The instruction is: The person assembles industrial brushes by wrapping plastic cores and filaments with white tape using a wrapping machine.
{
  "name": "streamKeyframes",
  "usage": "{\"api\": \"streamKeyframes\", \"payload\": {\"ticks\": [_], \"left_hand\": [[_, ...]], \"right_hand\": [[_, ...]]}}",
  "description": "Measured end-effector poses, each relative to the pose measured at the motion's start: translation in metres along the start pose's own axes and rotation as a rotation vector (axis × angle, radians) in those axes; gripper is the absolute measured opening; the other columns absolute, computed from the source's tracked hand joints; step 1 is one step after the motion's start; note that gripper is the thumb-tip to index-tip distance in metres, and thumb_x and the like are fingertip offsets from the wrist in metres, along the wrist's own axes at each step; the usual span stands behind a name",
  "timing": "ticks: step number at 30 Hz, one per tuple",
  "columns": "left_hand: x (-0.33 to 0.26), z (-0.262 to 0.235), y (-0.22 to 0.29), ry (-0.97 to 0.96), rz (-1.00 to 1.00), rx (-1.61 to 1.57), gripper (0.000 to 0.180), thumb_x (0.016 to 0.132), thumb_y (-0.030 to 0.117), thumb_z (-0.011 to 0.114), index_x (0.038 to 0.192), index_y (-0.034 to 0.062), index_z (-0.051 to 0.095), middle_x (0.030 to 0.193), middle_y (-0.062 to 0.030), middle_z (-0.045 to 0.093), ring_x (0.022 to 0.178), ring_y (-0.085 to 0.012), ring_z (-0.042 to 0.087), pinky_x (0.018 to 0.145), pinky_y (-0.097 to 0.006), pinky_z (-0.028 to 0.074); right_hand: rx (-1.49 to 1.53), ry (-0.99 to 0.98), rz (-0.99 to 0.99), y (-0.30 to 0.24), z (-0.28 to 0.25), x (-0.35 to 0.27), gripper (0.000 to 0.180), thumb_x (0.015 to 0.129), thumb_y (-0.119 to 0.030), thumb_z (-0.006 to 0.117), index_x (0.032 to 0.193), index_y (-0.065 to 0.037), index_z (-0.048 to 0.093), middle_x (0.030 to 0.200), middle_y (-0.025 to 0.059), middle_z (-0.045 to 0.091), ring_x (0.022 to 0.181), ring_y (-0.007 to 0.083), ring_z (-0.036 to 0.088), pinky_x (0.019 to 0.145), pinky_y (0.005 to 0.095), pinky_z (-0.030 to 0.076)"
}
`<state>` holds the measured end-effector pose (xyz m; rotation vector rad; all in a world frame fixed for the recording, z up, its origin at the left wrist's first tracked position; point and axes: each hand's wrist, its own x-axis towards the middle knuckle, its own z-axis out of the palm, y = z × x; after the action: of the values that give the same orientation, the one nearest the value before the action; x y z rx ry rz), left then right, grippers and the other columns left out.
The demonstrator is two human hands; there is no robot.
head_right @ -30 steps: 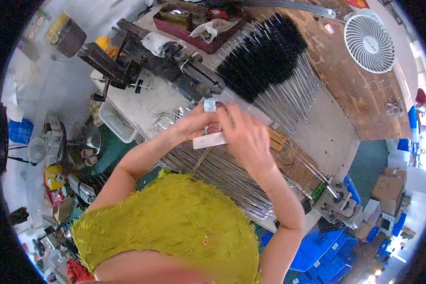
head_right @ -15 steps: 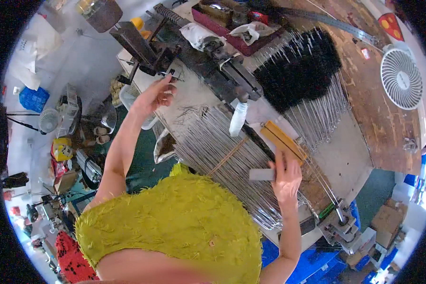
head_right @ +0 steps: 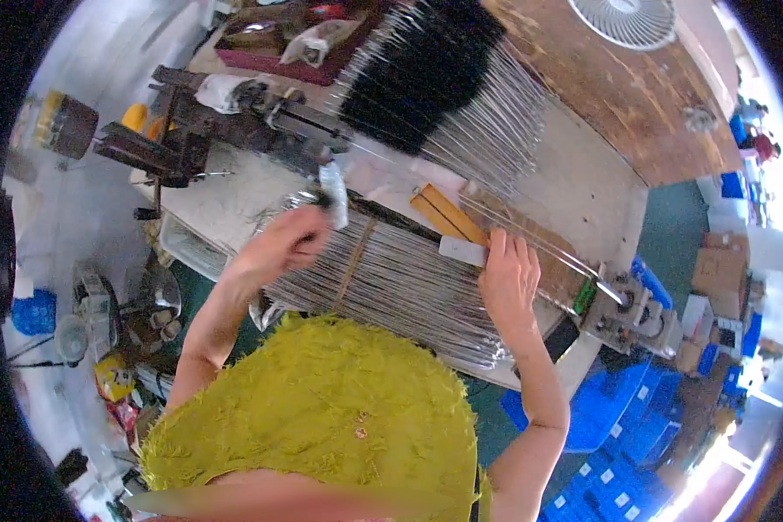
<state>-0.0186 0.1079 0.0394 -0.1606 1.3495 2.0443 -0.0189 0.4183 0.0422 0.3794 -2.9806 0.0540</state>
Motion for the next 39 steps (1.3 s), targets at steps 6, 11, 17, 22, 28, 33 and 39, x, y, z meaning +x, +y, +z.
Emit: {"api": "streamKeyframes", "payload": {"ticks": [6, 11, 17, 22, 28, 33, 39], "left_hand": [[0.106, 0.125, 0.016, -0.709, -0.183, 0.104, 0.037, 0.096, 0.030, 0.038, 0.064, 0.0110, 0.036, 0.054, 0.0054, 0.028, 0.043, -0.0051, 0.020, 0.039, -0.023, 0.015], [0.150, 0.156, -0.004, -0.580, -0.511, -0.183, 0.025, 0.093, 0.020, 0.037, 0.070, 0.0117, 0.038, 0.054, 0.0044, 0.032, 0.042, -0.0059, 0.020, 0.038, -0.023, 0.015], [0.113, 0.125, -0.017, 0.043, 0.007, -0.201, 0.025, 0.095, 0.027, 0.037, 0.075, 0.0119, 0.039, 0.059, 0.0053, 0.034, 0.046, -0.0059, 0.025, 0.041, -0.023, 0.021], [0.082, 0.082, 0.011, 0.220, 0.091, -0.035, 0.027, 0.096, 0.035, 0.038, 0.081, 0.0137, 0.041, 0.063, 0.0063, 0.035, 0.051, -0.0037, 0.026, 0.045, -0.021, 0.022], [0.070, 0.057, 0.032, 0.023, -0.157, -0.164, 0.024, 0.097, 0.030, 0.037, 0.086, 0.0110, 0.045, 0.060, 0.0053, 0.037, 0.049, -0.0057, 0.026, 0.044, -0.023, 0.020], [0.063, 0.046, 0.039, -0.096, -0.216, -0.167, 0.024, 0.096, 0.031, 0.042, 0.097, 0.0094, 0.051, 0.068, 0.0012, 0.052, 0.052, -0.0064, 0.038, 0.045, -0.022, 0.027], [0.063, 0.055, 0.038, -0.162, -0.213, -0.334, 0.028, 0.090, 0.022, 0.053, 0.108, 0.0021, 0.053, 0.099, -0.0112, 0.062, 0.085, -0.0193, 0.061, 0.074, -0.030, 0.050]], "right_hand": [[0.418, -0.217, 0.058, 0.022, -0.070, -0.043, 0.038, 0.068, 0.002, 0.059, 0.105, -0.003, 0.053, 0.089, 0.0157, 0.058, 0.087, 0.0352, 0.054, 0.074, 0.0418, 0.044], [0.558, -0.456, 0.047, 0.036, -0.124, -0.057, 0.039, 0.064, 0.005, 0.057, 0.102, -0.003, 0.060, 0.083, 0.0149, 0.059, 0.081, 0.0335, 0.055, 0.071, 0.0385, 0.045], [0.875, -0.327, 0.087, 0.055, -0.134, -0.017, 0.032, 0.077, 0.003, 0.054, 0.108, -0.003, 0.061, 0.081, 0.0090, 0.062, 0.075, 0.0169, 0.058, 0.066, 0.0292, 0.045], [0.742, 0.192, 0.124, 0.030, -0.044, 0.065, 0.026, 0.083, -0.005, 0.057, 0.108, -0.004, 0.062, 0.087, 0.0073, 0.065, 0.075, 0.0135, 0.060, 0.067, 0.0285, 0.047], [0.770, -0.375, 0.111, 0.006, -0.024, 0.088, 0.027, 0.082, -0.010, 0.058, 0.108, -0.002, 0.062, 0.081, 0.0062, 0.066, 0.072, 0.0108, 0.057, 0.065, 0.0262, 0.045], [1.120, -0.468, 0.221, 0.013, -0.026, 0.087, 0.028, 0.082, -0.013, 0.059, 0.107, 0.001, 0.062, 0.084, 0.0017, 0.063, 0.075, 0.0085, 0.053, 0.070, 0.0240, 0.042], [1.255, -0.567, 0.266, 0.028, -0.025, 0.090, 0.030, 0.081, -0.015, 0.062, 0.107, 0.001, 0.062, 0.085, 0.0005, 0.062, 0.081, 0.0081, 0.053, 0.075, 0.0242, 0.042]]}}
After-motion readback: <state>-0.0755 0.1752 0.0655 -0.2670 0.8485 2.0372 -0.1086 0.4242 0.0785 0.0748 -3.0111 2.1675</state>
